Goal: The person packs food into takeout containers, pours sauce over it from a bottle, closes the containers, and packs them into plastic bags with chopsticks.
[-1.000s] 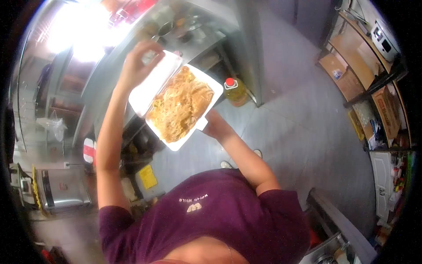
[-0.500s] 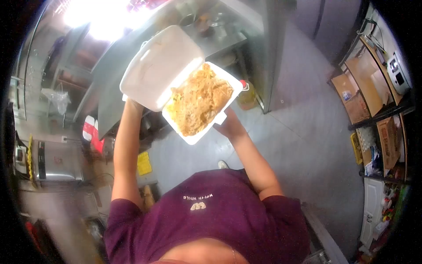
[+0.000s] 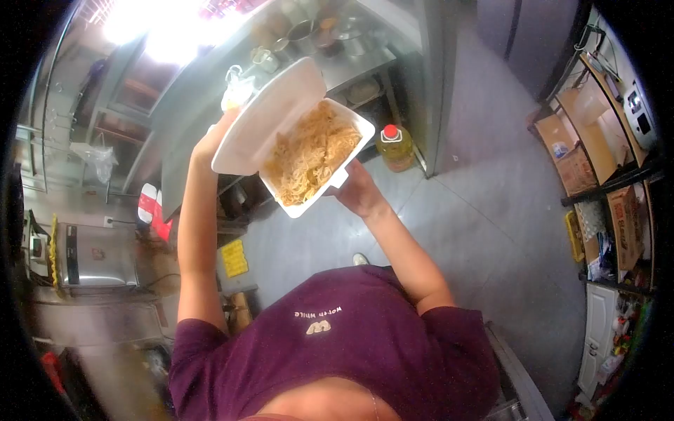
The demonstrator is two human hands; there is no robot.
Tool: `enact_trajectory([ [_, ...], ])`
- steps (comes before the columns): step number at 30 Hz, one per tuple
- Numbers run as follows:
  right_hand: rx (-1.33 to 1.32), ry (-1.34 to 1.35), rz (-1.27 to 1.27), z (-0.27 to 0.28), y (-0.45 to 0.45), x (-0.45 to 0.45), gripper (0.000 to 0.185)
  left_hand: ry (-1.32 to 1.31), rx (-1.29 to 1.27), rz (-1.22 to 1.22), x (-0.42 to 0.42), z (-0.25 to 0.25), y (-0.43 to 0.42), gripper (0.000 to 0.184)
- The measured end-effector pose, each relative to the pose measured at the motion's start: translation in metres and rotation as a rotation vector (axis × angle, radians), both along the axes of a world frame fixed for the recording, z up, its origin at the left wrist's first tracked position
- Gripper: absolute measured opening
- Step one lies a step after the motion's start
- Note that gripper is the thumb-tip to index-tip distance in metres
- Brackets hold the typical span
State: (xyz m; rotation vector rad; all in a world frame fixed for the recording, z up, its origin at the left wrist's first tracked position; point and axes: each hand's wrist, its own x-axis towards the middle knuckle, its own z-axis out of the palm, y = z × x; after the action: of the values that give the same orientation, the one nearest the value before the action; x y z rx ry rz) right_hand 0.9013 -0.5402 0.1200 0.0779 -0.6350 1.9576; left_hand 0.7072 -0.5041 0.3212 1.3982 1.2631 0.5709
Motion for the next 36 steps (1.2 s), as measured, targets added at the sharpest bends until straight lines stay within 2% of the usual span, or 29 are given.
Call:
enact_trajectory([
  [2, -0.001, 0.0, -0.002, -0.003, 0.003, -0.001, 0.062, -0.035, 0.024, 0.12, -0.001, -0.003, 0.004, 0.041],
  [4, -0.01, -0.013, -0.004, -0.003, 0.002, 0.001, 0.061, 0.024, 0.062, 0.108, 0.001, -0.003, 0.003, 0.042],
  [7, -0.029, -0.059, -0.04, 0.011, -0.002, 0.006, 0.062, 0.224, 0.284, -0.162, 0.008, -0.006, 0.003, 0.049],
  [9, -0.047, -0.094, -0.098, 0.024, -0.007, 0.005, 0.063, 0.316, 0.61, -0.404, 0.032, -0.016, -0.009, 0.053],
  [10, -0.04, -0.099, -0.085, 0.013, -0.002, 0.002, 0.065, 0.682, 0.515, -0.45, 0.043, -0.004, -0.022, 0.07],
  [11, 0.065, -0.111, -0.084, 0.017, -0.002, 0.003, 0.064, 0.741, 0.754, -0.468, 0.045, -0.015, -0.022, 0.063],
  [13, -0.032, -0.108, -0.093, 0.022, -0.004, 0.002, 0.061, 0.31, 0.443, -0.419, 0.038, -0.005, -0.012, 0.058],
  [14, -0.077, -0.102, -0.099, 0.024, -0.004, 0.001, 0.06, 0.248, 0.46, -0.331, 0.033, -0.002, -0.003, 0.055],
  [15, -0.033, -0.077, -0.085, 0.025, -0.001, 0.0, 0.058, 0.103, 0.359, -0.229, 0.029, -0.001, -0.002, 0.05],
  [17, -0.049, -0.077, -0.079, 0.025, -0.002, 0.0, 0.058, 0.149, 0.343, -0.21, 0.024, 0.006, -0.006, 0.047],
  [19, -0.057, -0.053, -0.043, 0.021, 0.0, 0.001, 0.062, 0.319, 0.394, -0.192, -0.003, 0.009, 0.011, 0.044],
  [20, -0.063, -0.042, -0.024, 0.017, 0.0, 0.0, 0.063, 0.371, 0.517, -0.204, -0.009, 0.02, 0.01, 0.046],
  [23, 0.028, 0.029, -0.013, 0.009, 0.001, -0.002, 0.062, 0.18, 0.283, 0.082, -0.027, 0.039, 0.03, 0.045],
  [24, -0.036, 0.03, 0.007, 0.011, -0.001, -0.001, 0.063, 0.179, 0.378, 0.093, -0.027, 0.042, 0.031, 0.048],
  [27, -0.045, -0.024, -0.015, 0.011, -0.001, 0.003, 0.064, 0.616, 0.645, 0.169, -0.007, 0.048, 0.018, 0.05],
  [30, 0.028, -0.014, -0.036, 0.017, -0.002, 0.007, 0.065, 0.759, 0.543, 0.057, 0.012, 0.056, 0.029, 0.051],
  [33, 0.021, -0.004, -0.047, 0.015, -0.003, 0.011, 0.065, 0.746, 0.583, 0.081, 0.019, 0.054, 0.033, 0.051],
  [36, -0.027, 0.013, -0.073, 0.01, 0.0, 0.013, 0.064, 0.542, 0.462, 0.055, 0.03, 0.072, 0.003, 0.049],
])
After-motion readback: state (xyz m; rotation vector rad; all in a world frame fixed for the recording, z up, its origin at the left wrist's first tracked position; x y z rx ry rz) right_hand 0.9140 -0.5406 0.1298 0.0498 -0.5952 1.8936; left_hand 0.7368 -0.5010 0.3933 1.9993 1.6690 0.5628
